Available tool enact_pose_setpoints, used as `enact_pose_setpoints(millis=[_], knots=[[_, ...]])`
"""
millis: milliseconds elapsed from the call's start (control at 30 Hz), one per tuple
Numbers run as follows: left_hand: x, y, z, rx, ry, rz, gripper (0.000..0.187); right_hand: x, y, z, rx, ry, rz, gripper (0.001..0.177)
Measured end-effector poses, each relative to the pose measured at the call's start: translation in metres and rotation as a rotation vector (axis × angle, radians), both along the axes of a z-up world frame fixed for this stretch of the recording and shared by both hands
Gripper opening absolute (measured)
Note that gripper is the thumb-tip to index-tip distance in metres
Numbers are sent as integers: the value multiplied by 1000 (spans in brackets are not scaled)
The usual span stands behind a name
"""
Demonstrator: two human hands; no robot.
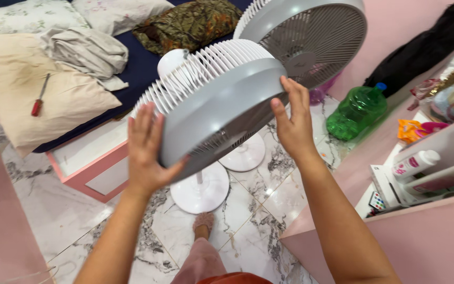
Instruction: The person disassembles a standing electric fan by removing the front grille, unscrewing the central hub nut, and detaching the fan blades. The components are placed on a nearby bed and floor.
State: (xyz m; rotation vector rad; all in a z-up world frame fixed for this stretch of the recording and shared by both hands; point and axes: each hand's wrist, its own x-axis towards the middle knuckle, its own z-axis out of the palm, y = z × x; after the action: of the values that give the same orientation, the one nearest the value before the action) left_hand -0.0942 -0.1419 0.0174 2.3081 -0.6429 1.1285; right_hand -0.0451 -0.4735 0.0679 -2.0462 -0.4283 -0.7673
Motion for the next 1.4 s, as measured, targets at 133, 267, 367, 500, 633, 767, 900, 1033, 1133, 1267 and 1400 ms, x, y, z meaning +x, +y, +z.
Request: enact_pose_setpoints(millis=[133,267,367,500,633,767,900,1033,1133,1267,1400], knots=[[18,46,7,26,12,77,96,-5,31,-1,-56,-55,6,60],[11,73,9,-11,62,92,96,-8,56,-6,-131,-82,-57,60],[14,82,7,-86,99,91,91,-15,69,-11,-185,-111,-87,60],[24,99,1,-180,171,77,83,-23,84,-13,-204,-82,-78,61],[36,118,-6,-182,153,64,83,-19,100,-9,-222,-141,-79,57],[39,130,-17,-191,170,72,85,-15,108,-9,-149,-182,-67,46],[40,133,-24,-200,178,67,82,-5,110,-14,-82,-163,-118,42],[40,127,-21,-249,167,0,81,5,112,-13,-92,-185,-162,60],[39,122,-17,-268,157,11,89,9,116,-11,-88,-200,-150,75],[34,108,-13,-328,163,12,100,14,102,-4,-98,-118,-137,91],[25,102,-17,-453,205,-13,103,25,82,-3,3,-6,1,108]])
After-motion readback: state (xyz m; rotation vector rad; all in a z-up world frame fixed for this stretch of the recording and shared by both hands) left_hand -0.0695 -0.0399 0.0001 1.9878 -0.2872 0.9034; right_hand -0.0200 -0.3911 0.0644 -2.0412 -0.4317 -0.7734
